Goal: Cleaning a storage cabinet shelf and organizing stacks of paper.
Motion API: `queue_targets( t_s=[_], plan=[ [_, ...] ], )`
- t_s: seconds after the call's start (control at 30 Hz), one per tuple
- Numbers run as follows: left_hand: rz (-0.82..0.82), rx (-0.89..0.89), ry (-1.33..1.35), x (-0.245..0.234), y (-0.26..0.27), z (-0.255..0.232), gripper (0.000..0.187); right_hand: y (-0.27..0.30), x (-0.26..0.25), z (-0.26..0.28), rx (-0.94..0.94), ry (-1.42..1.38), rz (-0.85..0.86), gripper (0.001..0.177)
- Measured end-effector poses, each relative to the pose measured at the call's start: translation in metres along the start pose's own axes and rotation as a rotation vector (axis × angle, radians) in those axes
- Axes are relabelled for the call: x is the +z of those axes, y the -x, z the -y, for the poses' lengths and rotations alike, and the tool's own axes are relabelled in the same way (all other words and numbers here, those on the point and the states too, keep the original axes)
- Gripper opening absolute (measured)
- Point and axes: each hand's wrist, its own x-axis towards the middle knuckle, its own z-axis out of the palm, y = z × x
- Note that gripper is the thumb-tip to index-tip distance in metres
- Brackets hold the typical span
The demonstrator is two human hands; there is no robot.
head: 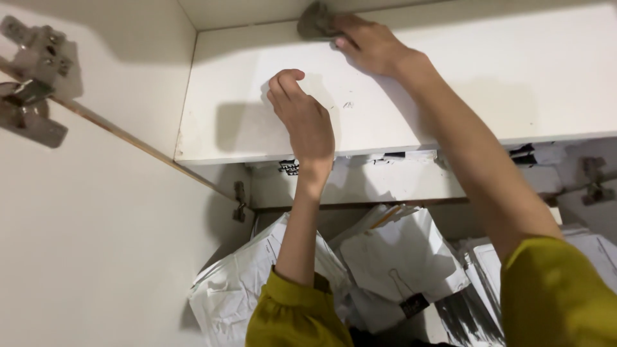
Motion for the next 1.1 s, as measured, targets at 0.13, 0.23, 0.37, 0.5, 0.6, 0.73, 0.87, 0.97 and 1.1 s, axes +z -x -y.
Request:
queue_targets(
  t_s=[0.13, 0.23, 0.37, 0.5, 0.6, 0.73, 0.87, 0.97, 1.1],
  plan=[
    [0.001, -0.011, 0.056, -0.004, 0.000, 0.000, 0.048, 0.023, -0.024, 0.050, 0.124, -0.078, 0.100, 0.037],
    [-0.040, -0.038, 0.124, -0.002, 0.001, 0.000, 0.043, 0.045, -0.038, 0.078, 0.165, -0.197, 0.181, 0.034],
    [-0.126, 0.002, 0.256, -0.007, 0.003, 0.007, 0.036, 0.073, -0.044, 0.104, 0.053, -0.225, 0.138, 0.032],
    [-0.258, 0.050, 0.394, -0.011, 0.006, 0.011, 0.033, 0.095, -0.055, 0.140, 0.010, -0.265, 0.180, 0.031],
    [-0.331, 0.062, 0.541, -0.015, 0.005, 0.021, 0.034, 0.108, -0.064, 0.174, 0.163, -0.303, 0.278, 0.035],
    [-0.403, 0.069, 0.497, -0.029, 0.006, 0.032, 0.036, 0.133, -0.052, 0.183, 0.046, -0.227, 0.194, 0.036],
    [-0.357, 0.084, 0.245, -0.058, 0.009, 0.035, 0.035, 0.140, -0.061, 0.183, -0.058, -0.333, 0.181, 0.033],
    [-0.305, 0.057, 0.173, -0.078, 0.007, 0.042, 0.035, 0.126, -0.071, 0.171, 0.198, -0.474, 0.150, 0.037],
    [-0.237, -0.036, 0.206, -0.093, 0.003, 0.062, 0.030, 0.113, -0.045, 0.137, 0.121, -0.308, -0.148, 0.053]
  ],
)
